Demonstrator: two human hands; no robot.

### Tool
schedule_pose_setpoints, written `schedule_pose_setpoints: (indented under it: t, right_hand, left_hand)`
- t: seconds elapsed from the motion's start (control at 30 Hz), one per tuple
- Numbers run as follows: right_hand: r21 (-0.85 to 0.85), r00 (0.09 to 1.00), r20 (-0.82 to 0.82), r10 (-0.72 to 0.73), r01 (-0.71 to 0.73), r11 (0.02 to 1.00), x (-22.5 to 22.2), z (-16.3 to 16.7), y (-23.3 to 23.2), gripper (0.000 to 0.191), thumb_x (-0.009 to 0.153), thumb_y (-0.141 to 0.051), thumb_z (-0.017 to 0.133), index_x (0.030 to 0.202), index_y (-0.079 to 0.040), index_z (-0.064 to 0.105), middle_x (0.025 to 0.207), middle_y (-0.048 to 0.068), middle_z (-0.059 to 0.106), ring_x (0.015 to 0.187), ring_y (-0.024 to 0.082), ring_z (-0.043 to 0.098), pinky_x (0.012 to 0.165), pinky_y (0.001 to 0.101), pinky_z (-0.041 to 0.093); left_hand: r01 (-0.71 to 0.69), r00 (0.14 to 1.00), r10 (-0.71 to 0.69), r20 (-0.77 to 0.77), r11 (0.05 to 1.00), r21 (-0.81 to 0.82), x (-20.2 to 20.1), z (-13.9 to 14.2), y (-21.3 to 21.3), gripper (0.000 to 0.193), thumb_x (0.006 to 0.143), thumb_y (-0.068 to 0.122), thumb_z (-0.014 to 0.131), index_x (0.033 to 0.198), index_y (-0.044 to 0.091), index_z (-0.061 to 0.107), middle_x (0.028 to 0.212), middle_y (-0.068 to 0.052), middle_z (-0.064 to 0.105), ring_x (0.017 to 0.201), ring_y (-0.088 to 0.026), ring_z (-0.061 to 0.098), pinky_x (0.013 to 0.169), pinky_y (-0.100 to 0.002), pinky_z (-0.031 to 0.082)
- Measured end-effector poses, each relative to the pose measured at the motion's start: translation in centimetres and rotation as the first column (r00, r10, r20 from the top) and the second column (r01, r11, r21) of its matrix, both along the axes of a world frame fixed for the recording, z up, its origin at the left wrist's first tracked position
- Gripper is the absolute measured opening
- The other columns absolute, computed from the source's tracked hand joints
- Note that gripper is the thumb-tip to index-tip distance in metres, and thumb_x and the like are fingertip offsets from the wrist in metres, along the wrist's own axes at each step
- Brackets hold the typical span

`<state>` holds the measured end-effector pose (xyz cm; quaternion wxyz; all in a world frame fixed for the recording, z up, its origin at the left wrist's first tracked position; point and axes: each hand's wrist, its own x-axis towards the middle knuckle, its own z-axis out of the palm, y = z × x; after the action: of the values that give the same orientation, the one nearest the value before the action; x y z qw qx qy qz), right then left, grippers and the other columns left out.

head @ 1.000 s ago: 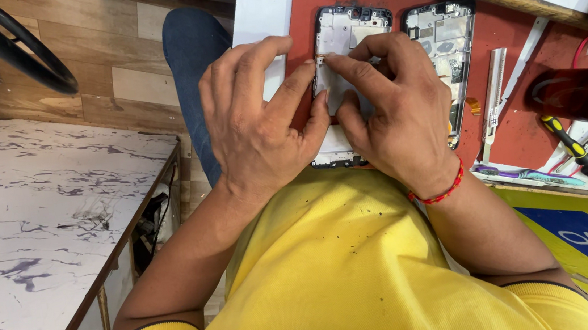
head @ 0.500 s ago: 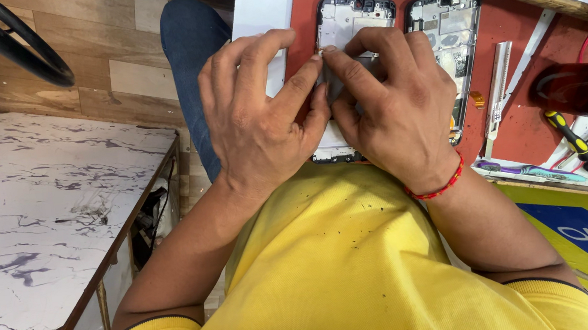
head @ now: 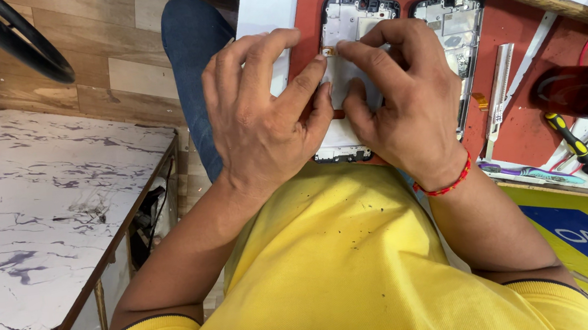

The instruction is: The person disassembles a smartphone, applies liquid from a bottle to the internal components, and uses a white tool to scrape and clean the edges and interior. They then place a small component into the phone casing and continue cleaning with a brush.

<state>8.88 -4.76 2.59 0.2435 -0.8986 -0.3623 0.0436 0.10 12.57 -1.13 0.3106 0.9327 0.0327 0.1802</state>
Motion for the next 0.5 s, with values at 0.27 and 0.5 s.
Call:
schedule_pose_setpoints:
  t: [0.27,0.5]
  right_hand:
    - [-0.051,0.997,0.065,0.053,-0.05,0.997,0.1,-0.1,0.3,0.042,0.085,-0.005,0.08,0.126,-0.014,0.075,0.119,0.005,0.06,0.091,0.019,0.061,0.072,0.0315,0.053]
    - [0.076,0.999,-0.044,0.002,0.001,0.997,0.0,1.0,0.1,0.036,0.091,0.003,0.076,0.125,-0.006,0.07,0.119,0.012,0.058,0.1,0.023,0.064,0.082,0.0329,0.056]
  left_hand:
    - [0.001,1.0,-0.001,0.017,1.0,0.002,0.1,-0.4,0.0,0.028,0.093,0.023,0.081,0.12,0.015,0.079,0.137,-0.005,0.057,0.129,-0.026,0.051,0.11,-0.047,0.04]
    - [-0.003,1.0,0.003,-0.002,1.0,-0.003,0.0,-0.1,0.1,0.025,0.095,0.025,0.084,0.117,0.015,0.079,0.136,-0.005,0.059,0.129,-0.025,0.051,0.111,-0.047,0.039]
